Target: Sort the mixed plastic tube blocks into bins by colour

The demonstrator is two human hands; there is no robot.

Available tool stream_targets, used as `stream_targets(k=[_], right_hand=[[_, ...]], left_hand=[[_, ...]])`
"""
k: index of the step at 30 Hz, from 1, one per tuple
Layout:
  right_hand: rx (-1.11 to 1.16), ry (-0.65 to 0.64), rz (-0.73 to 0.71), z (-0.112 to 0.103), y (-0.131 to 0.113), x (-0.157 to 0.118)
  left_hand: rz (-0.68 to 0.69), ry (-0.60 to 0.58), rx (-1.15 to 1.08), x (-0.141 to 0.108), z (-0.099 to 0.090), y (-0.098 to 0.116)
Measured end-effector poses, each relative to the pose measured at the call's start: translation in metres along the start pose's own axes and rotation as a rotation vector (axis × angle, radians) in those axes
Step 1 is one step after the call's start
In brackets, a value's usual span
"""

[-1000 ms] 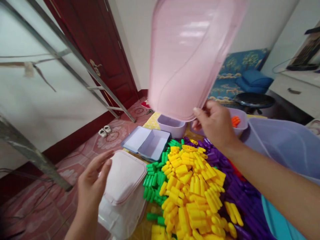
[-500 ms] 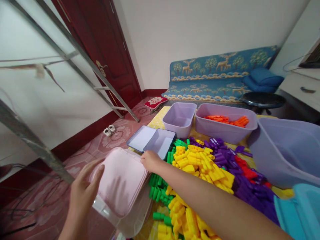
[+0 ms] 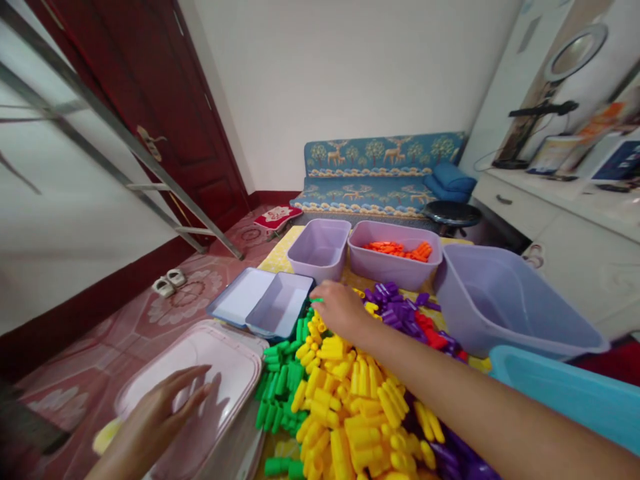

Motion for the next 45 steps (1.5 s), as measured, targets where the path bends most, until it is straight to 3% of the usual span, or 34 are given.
stream_targets(k=[3,7,9,13,17,23,25,29,33,37,41,45], right_hand=[[-0.066,0.203,0.162,-0.056,0.084,0.012],[-0.267,0.305,0.376,-0.103,0.175,0.011],[-0.361,0.334,0.423,-0.117,0.2,0.007],[-0.454,0.353,0.476,-0.132,0.228,0.004],[-0.468,0.275,0.501,-0.128,0.241,0.011],[-0.516,0.097,0.388,-0.096,0.233,0.023],[-0.525,0.083,0.368,-0.091,0.231,0.026],[-0.518,0.089,0.349,-0.09,0.231,0.03],[-0.503,0.13,0.352,-0.096,0.231,0.029],[-0.5,0.165,0.381,-0.1,0.23,0.026],[-0.497,0.19,0.391,-0.102,0.228,0.023],[-0.491,0.211,0.401,-0.103,0.224,0.02]], left_hand=[[0.071,0.065,-0.002,0.013,-0.007,0.012],[0.222,0.117,-0.048,0.037,-0.013,0.043],[0.293,0.126,-0.066,0.05,-0.016,0.061],[0.388,0.121,-0.124,0.073,-0.019,0.098],[0.475,0.022,-0.214,0.096,-0.015,0.143],[0.634,-0.176,-0.395,0.152,0.001,0.22],[0.688,-0.233,-0.486,0.176,0.016,0.241],[0.787,-0.34,-0.534,0.22,0.065,0.269],[0.679,-0.336,-0.469,0.258,0.115,0.271],[0.574,-0.357,-0.489,0.276,0.148,0.271],[0.504,-0.399,-0.536,0.277,0.158,0.273],[0.502,-0.431,-0.599,0.267,0.148,0.277]])
Point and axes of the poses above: each hand's wrist, its own x-axis towards the middle knuckle, its own z-axis out of the palm, y = z × x, the point moved 7 cm from there along x, towards the middle knuckle, and after that the axes turned 11 degrees about z, right-handed, at the moved point
